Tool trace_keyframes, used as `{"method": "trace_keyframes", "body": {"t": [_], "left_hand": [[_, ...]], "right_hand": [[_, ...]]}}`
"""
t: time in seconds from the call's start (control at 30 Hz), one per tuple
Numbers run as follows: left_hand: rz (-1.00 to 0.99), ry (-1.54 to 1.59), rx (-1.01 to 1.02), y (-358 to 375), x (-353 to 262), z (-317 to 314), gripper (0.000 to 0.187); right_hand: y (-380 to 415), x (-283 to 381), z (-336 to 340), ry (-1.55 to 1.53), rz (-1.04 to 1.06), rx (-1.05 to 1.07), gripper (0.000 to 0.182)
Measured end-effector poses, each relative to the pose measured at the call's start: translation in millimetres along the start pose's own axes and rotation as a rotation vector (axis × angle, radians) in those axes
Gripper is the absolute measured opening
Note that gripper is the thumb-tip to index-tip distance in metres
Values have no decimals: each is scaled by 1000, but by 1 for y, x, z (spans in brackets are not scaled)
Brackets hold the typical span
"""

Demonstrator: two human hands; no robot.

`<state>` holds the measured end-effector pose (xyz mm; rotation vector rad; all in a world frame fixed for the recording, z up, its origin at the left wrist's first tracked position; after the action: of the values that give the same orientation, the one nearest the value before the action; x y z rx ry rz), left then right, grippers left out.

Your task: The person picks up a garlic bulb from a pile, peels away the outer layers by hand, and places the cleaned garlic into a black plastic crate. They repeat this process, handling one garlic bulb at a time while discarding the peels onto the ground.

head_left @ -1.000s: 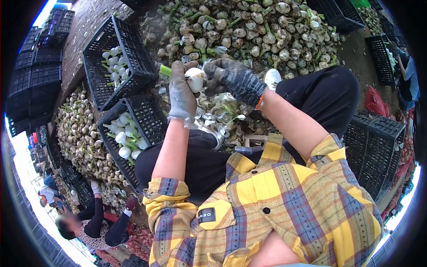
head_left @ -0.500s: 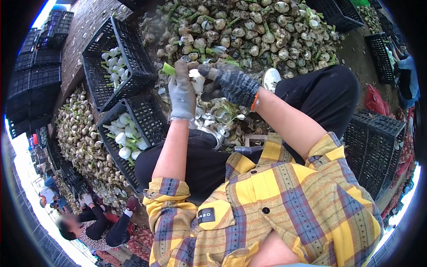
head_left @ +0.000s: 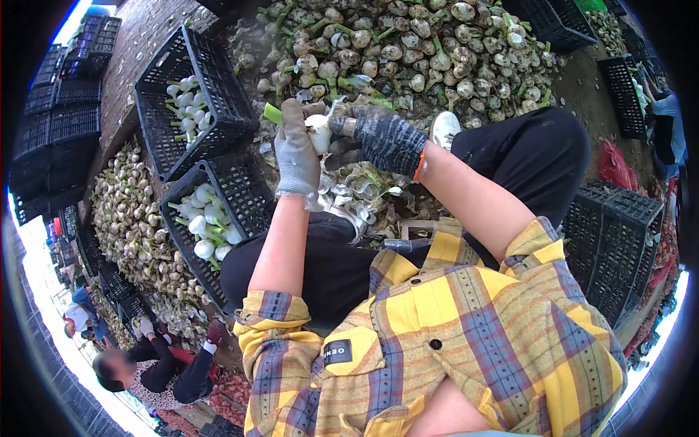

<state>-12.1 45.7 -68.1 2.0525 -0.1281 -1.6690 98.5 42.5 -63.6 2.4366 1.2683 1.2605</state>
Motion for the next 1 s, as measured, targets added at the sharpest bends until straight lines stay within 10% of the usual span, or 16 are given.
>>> {"method": "trace_keyframes", "body": {"t": [0.2, 0.3, 0.47, 0.6, 0.77, 0.83, 0.9, 1.0], "left_hand": [[166, 243, 23, 1, 15, -1, 52], [268, 391, 51, 0, 24, -8, 47], [439, 426, 78, 5, 38, -3, 44], [366, 453, -55, 2, 41, 17, 43], [339, 453, -267, 10, 41, 98, 48], [1, 267, -533, 25, 13, 171, 41], [-216, 852, -287, 21, 5, 248, 35], [-177, 478, -733, 87, -30, 283, 58]], "right_hand": [[-2, 2, 41, 561, -23, -262, 24], [-2, 42, 40, 1236, 392, -429, 29], [3, 36, 34, 1201, 514, -322, 34], [3, 6, 69, 897, 208, -389, 35], [11, -6, 72, 1239, 170, -291, 34], [8, -13, 84, 1271, 153, -289, 35], [1, -17, 97, 1263, 198, -278, 36], [-21, -21, 117, 1302, 159, -298, 42]]}}
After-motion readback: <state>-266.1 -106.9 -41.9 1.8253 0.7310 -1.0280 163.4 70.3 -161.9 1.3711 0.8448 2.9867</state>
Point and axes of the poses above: each hand's wrist, its own y-axis away from the middle knuckle, its own z-axis out of the back of the hand, x = y × z, the point moved 9 cm from there along -y, towards the middle knuckle, and after that the axes turned 1 degree about -y, right-handed, at the moved point
